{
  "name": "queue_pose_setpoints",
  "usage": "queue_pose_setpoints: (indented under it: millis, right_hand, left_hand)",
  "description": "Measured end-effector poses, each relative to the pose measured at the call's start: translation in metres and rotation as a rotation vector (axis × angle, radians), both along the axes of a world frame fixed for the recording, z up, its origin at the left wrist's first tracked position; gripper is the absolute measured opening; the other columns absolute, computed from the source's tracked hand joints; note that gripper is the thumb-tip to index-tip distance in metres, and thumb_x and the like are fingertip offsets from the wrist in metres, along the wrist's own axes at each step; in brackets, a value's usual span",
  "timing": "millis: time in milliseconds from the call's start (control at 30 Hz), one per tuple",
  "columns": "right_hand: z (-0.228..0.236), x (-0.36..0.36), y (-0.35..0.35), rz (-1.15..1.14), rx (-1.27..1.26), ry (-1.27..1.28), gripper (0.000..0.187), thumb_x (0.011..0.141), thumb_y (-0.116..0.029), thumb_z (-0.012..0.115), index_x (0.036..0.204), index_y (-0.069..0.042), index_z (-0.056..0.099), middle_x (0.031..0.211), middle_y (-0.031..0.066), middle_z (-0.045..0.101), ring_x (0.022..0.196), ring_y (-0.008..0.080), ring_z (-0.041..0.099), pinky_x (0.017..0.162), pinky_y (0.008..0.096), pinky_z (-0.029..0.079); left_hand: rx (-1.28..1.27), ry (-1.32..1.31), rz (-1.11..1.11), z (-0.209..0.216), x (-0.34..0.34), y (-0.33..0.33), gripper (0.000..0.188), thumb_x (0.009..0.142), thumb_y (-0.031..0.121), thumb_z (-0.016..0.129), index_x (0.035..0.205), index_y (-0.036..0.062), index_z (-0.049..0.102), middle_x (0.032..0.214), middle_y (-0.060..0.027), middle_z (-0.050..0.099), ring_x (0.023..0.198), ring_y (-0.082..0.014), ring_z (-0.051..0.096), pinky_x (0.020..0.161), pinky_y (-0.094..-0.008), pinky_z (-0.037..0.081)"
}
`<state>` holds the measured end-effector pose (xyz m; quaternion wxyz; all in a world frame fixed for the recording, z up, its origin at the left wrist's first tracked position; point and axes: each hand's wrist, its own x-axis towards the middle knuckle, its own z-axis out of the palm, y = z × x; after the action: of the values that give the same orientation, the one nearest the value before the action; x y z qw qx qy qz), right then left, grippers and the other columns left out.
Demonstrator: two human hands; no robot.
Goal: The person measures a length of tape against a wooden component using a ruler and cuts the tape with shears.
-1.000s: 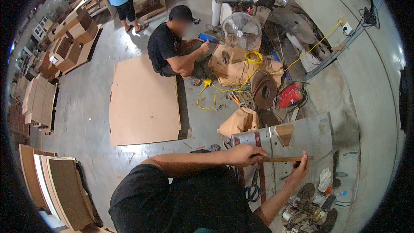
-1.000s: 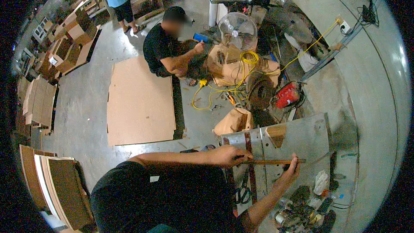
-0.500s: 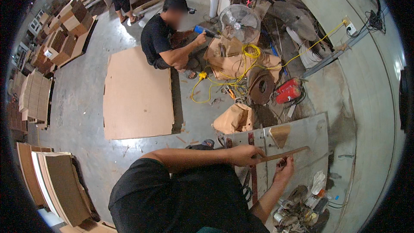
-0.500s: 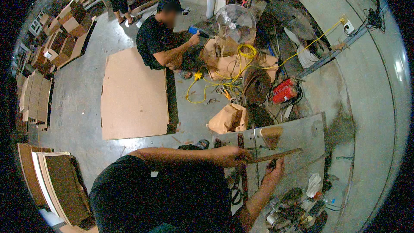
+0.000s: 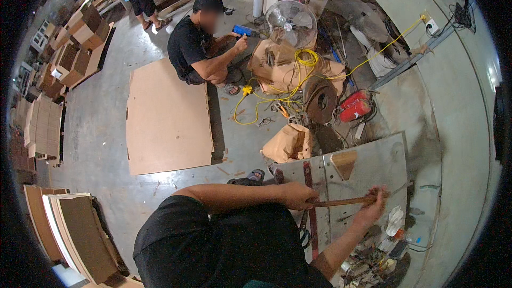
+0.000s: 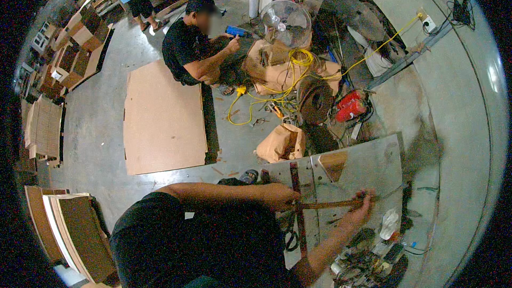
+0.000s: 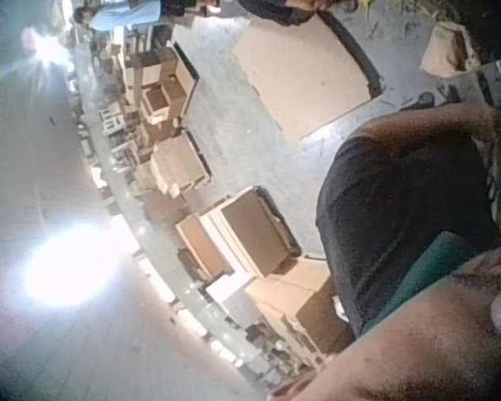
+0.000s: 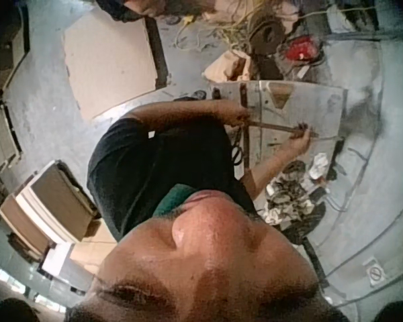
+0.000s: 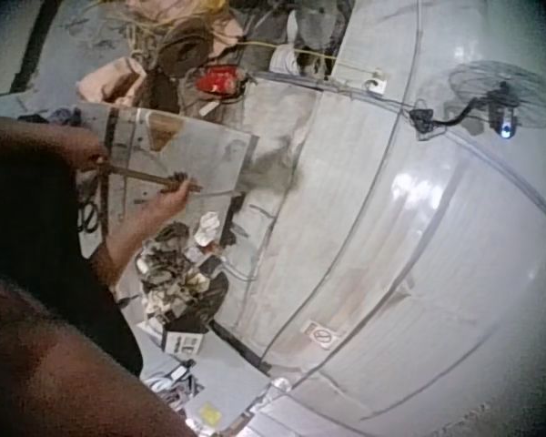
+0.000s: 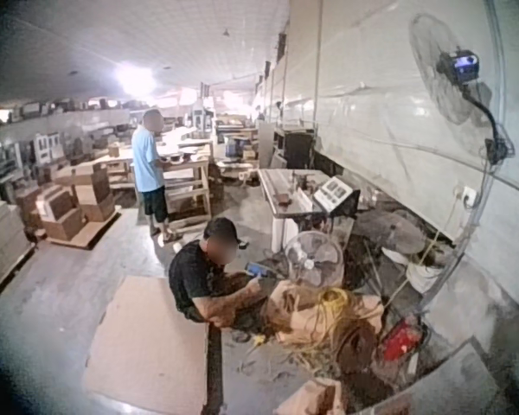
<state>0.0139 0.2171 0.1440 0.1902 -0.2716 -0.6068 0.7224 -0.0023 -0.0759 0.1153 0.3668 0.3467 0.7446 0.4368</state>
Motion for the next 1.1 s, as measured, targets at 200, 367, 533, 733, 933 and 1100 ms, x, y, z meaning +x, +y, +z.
queue_pose_setpoints:
  millis: [200,367,533,733,933,1100]
  right_hand:
    - [0.045,-0.013,-0.004,-0.021,0.004,0.255,0.038,0.104,-0.030,0.053,0.134,-0.006,0.055,0.103,0.0036,0.063,0.088,0.0130,0.057,0.080,0.0282,0.047]
    - [0.044,-0.012,-0.002,-0.035,-0.062,0.245,0.038,0.105,-0.031,0.051,0.134,-0.007,0.054,0.094,0.0022,0.059,0.083,0.0119,0.054,0.079,0.0278,0.046]
    - [0.055,-0.007,-0.021,-0.010,-0.030,0.283,0.040,0.105,-0.032,0.050,0.136,-0.006,0.052,0.090,0.0015,0.055,0.081,0.0114,0.050,0.077,0.0282,0.044]
    - [0.071,0.006,-0.023,-0.044,0.000,0.314,0.045,0.105,-0.035,0.050,0.139,-0.006,0.049,0.091,0.0033,0.056,0.080,0.0125,0.051,0.076,0.0290,0.044]
    - [0.093,0.029,-0.022,-0.061,0.038,0.348,0.049,0.103,-0.039,0.052,0.142,-0.009,0.047,0.094,0.0045,0.060,0.080,0.0137,0.053,0.072,0.0296,0.044]
    - [0.097,0.040,-0.018,0.021,0.014,0.360,0.058,0.102,-0.042,0.054,0.148,-0.010,0.040,0.095,0.0038,0.060,0.082,0.0138,0.053,0.071,0.0295,0.042]
  left_hand:
    - [0.048,0.070,0.014,-0.018,0.002,0.009,0.029,0.095,0.032,0.059,0.111,0.0084,0.063,0.095,-0.0219,0.068,0.090,-0.0424,0.066,0.077,-0.0532,0.051]
    - [-0.046,0.094,-0.088,-0.017,0.000,0.011,0.029,0.093,0.031,0.061,0.110,0.0081,0.063,0.095,-0.0217,0.068,0.091,-0.0438,0.065,0.077,-0.0538,0.051]
    - [0.034,0.110,-0.040,-0.028,-0.002,0.003,0.030,0.090,0.028,0.064,0.101,0.0005,0.067,0.094,-0.0218,0.069,0.091,-0.0412,0.066,0.079,-0.0501,0.050]
    - [0.067,0.148,-0.036,-0.018,0.001,0.003,0.021,0.085,0.017,0.059,0.098,0.0028,0.067,0.093,-0.0215,0.068,0.090,-0.0415,0.065,0.077,-0.0500,0.050]
    - [0.043,0.058,-0.043,-0.008,0.000,0.001,0.020,0.084,0.014,0.056,0.098,0.0060,0.068,0.093,-0.0193,0.069,0.091,-0.0396,0.066,0.077,-0.0487,0.050]
    - [0.028,0.046,0.028,0.000,-0.006,0.003,0.020,0.087,0.022,0.059,0.100,0.0071,0.063,0.094,-0.0184,0.067,0.089,-0.0412,0.065,0.076,-0.0511,0.051]
